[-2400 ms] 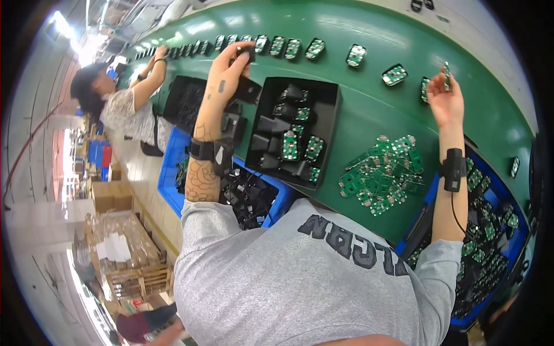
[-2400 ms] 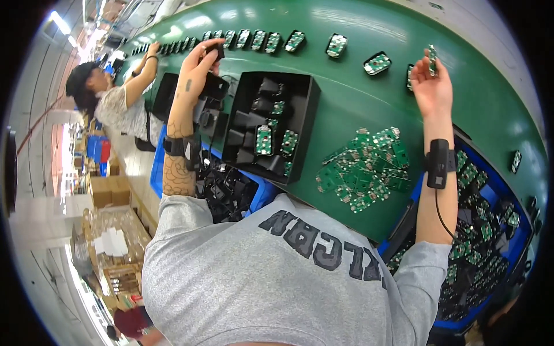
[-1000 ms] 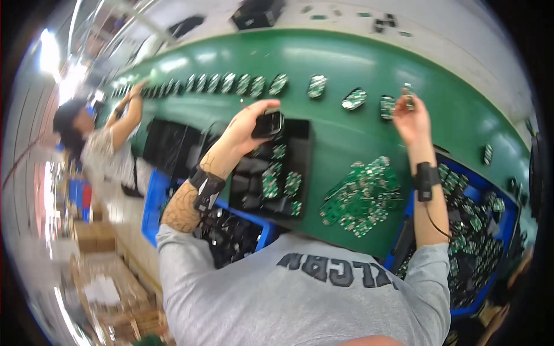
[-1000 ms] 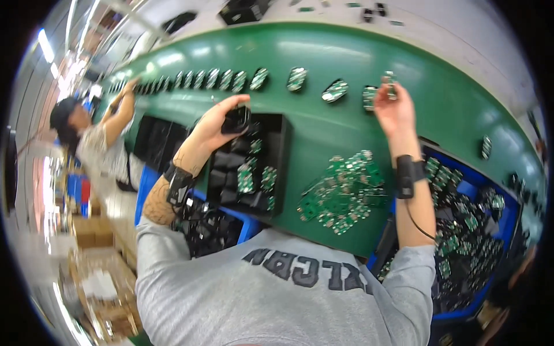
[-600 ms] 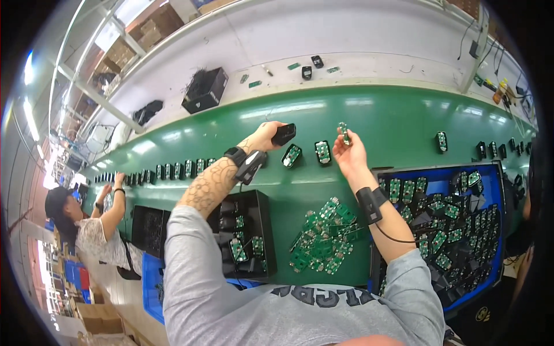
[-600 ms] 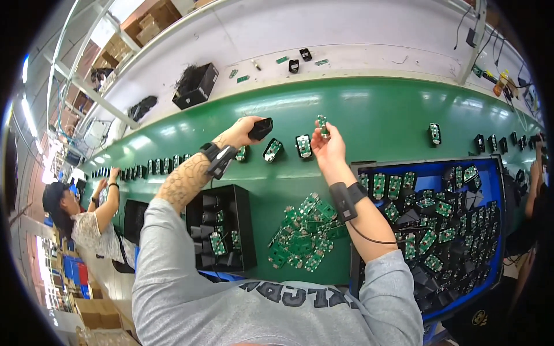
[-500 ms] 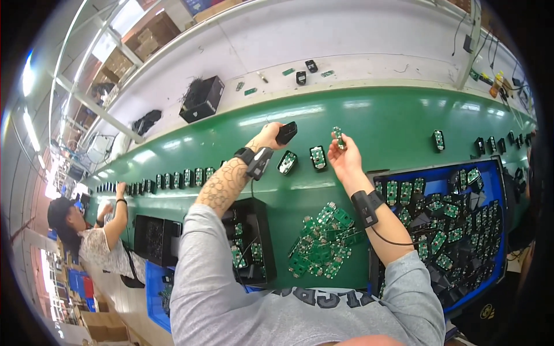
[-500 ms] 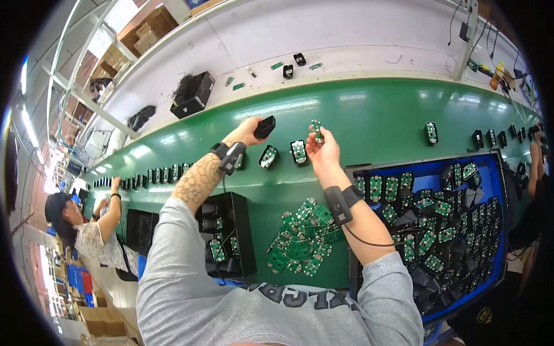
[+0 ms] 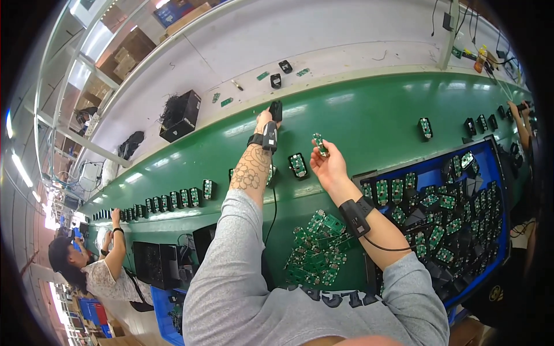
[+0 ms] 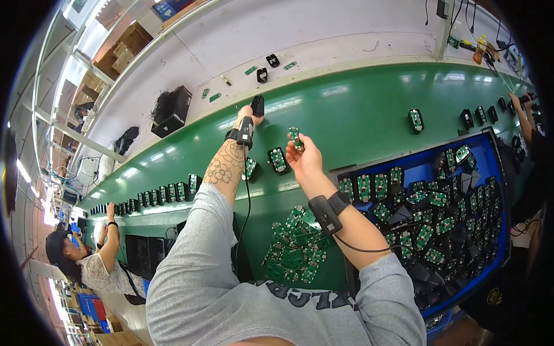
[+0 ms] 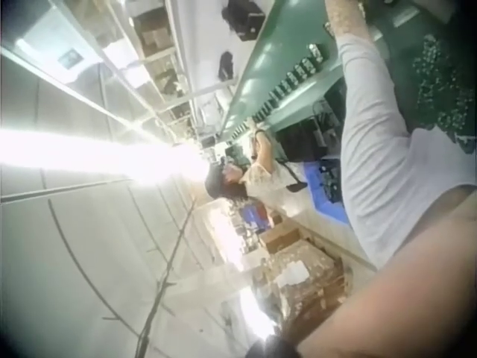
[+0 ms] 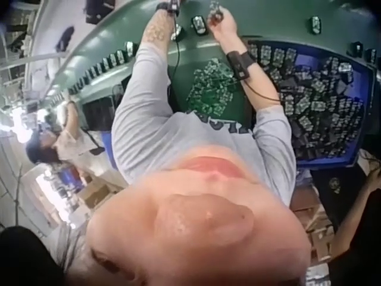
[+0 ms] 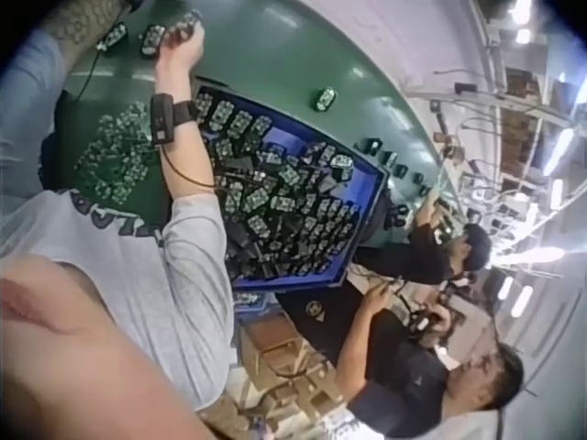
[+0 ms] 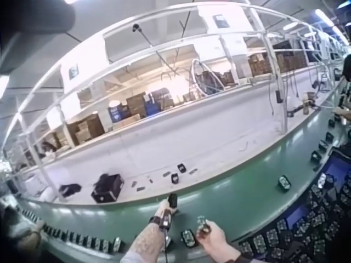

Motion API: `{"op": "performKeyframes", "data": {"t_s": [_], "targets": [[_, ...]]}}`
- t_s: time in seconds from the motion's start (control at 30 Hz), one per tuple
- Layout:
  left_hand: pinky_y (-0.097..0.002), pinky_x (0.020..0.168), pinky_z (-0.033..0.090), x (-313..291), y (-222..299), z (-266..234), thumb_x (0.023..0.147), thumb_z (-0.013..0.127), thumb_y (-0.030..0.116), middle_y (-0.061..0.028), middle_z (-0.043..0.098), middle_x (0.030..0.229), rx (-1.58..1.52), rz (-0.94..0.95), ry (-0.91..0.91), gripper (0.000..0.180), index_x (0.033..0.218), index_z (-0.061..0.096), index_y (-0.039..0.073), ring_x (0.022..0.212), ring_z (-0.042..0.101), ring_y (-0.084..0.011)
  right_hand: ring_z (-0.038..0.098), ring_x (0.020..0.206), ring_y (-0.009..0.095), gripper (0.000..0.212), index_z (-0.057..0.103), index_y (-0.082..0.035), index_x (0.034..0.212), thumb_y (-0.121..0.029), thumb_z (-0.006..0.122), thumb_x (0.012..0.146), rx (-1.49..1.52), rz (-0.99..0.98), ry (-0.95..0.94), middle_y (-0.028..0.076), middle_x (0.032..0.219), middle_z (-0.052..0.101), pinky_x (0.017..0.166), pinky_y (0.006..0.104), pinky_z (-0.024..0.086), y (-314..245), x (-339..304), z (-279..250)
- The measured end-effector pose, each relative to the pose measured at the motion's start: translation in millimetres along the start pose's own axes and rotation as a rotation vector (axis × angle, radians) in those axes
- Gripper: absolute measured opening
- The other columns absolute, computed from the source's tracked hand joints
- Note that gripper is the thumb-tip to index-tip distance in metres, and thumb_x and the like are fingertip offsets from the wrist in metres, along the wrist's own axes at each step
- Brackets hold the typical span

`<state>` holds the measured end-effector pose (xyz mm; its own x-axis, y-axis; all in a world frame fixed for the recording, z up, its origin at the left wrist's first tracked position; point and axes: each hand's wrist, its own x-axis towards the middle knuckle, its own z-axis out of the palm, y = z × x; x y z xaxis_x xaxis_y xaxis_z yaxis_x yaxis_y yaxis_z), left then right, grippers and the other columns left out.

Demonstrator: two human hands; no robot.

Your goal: The person picks up a circuit board and a black plastic housing, fits the board into the housing by hand, and places the assembled unit onto the green conveyor belt, repeating the process for several units.

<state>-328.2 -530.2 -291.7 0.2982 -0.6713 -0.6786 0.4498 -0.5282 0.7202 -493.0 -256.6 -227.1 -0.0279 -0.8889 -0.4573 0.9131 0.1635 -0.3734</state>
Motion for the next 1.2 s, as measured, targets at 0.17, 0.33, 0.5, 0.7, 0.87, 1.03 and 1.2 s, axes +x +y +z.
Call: {"op": "performKeyframes", "data": {"t_s": [0.17,0.33,0.5,0.7,0.87,1.03,1.2], "targets": [[-0.0292,0.082,0.049,-20,-4,9,0.099,0.050,0.021,-0.0062,0.068,0.096,0.041,0.990,-0.473,0.025,0.109,0.065,0.004,0.088,0.062,-0.0152,0.058,0.074,0.010,0.027,0.066,-0.006,0.107,-0.027,0.055,0.095,-0.033,0.023,-0.045,-0.002,0.078,0.061,0.069,0.0262,0.050,1,-2,0],[-0.0244,0.079,0.046,-70,16,-7,0.102,0.049,0.026,-0.0013,0.064,0.091,0.096,0.944,-0.710,0.027,0.110,0.066,0.006,0.085,0.058,-0.0101,0.059,0.074,0.010,0.027,0.068,-0.006,0.104,-0.027,0.055,0.094,-0.026,0.039,-0.063,-0.001,0.079,0.062,0.068,0.0258,0.050,5,-5,6],[-0.0239,0.076,0.047,-79,23,-16,0.100,0.054,0.028,-0.0008,0.065,0.092,0.111,0.892,-0.770,0.026,0.108,0.067,0.007,0.086,0.059,-0.0099,0.056,0.075,0.010,0.027,0.065,-0.004,0.108,-0.026,0.055,0.095,-0.033,0.047,-0.060,-0.002,0.079,0.059,0.069,0.0262,0.050,3,-10,11],[-0.0352,0.075,0.053,-18,29,-29,0.094,0.051,0.017,-0.0082,0.064,0.110,-0.406,0.005,-0.061,0.032,0.124,0.056,0.008,0.092,0.063,-0.0199,0.056,0.075,0.010,0.028,0.065,-0.005,0.109,-0.026,0.054,0.095,-0.049,0.068,-0.093,-0.002,0.079,0.059,0.069,0.0263,0.050,7,-9,18],[-0.0459,0.089,0.052,4,11,14,0.095,0.045,0.022,-0.0100,0.061,0.120,-0.564,-0.157,-0.178,0.035,0.126,0.053,0.007,0.100,0.063,-0.0241,0.057,0.074,0.011,0.027,0.065,-0.006,0.109,-0.027,0.054,0.095,-0.040,0.046,-0.038,-0.002,0.078,0.059,0.069,0.0267,0.050,-4,-4,-7],[-0.0518,0.116,0.019,24,139,5,0.102,0.028,0.032,-0.0113,0.036,0.153,-0.595,0.194,-0.550,0.054,0.149,0.025,0.005,0.144,0.027,-0.0289,0.059,0.072,0.011,0.029,0.067,-0.005,0.105,-0.028,0.054,0.095,-0.024,0.106,-0.143,-0.001,0.079,0.062,0.066,0.0268,0.051,15,-14,17],[-0.0667,0.108,0.028,23,72,1,0.097,0.043,0.023,-0.0175,0.040,0.149,-0.570,-0.154,-0.487,0.050,0.146,0.033,0.018,0.136,0.039,-0.0390,0.059,0.073,0.012,0.030,0.067,-0.004,0.108,-0.028,0.055,0.094,-0.030,0.067,-0.115,0.000,0.080,0.062,0.068,0.0283,0.052,3,-3,3]]}}
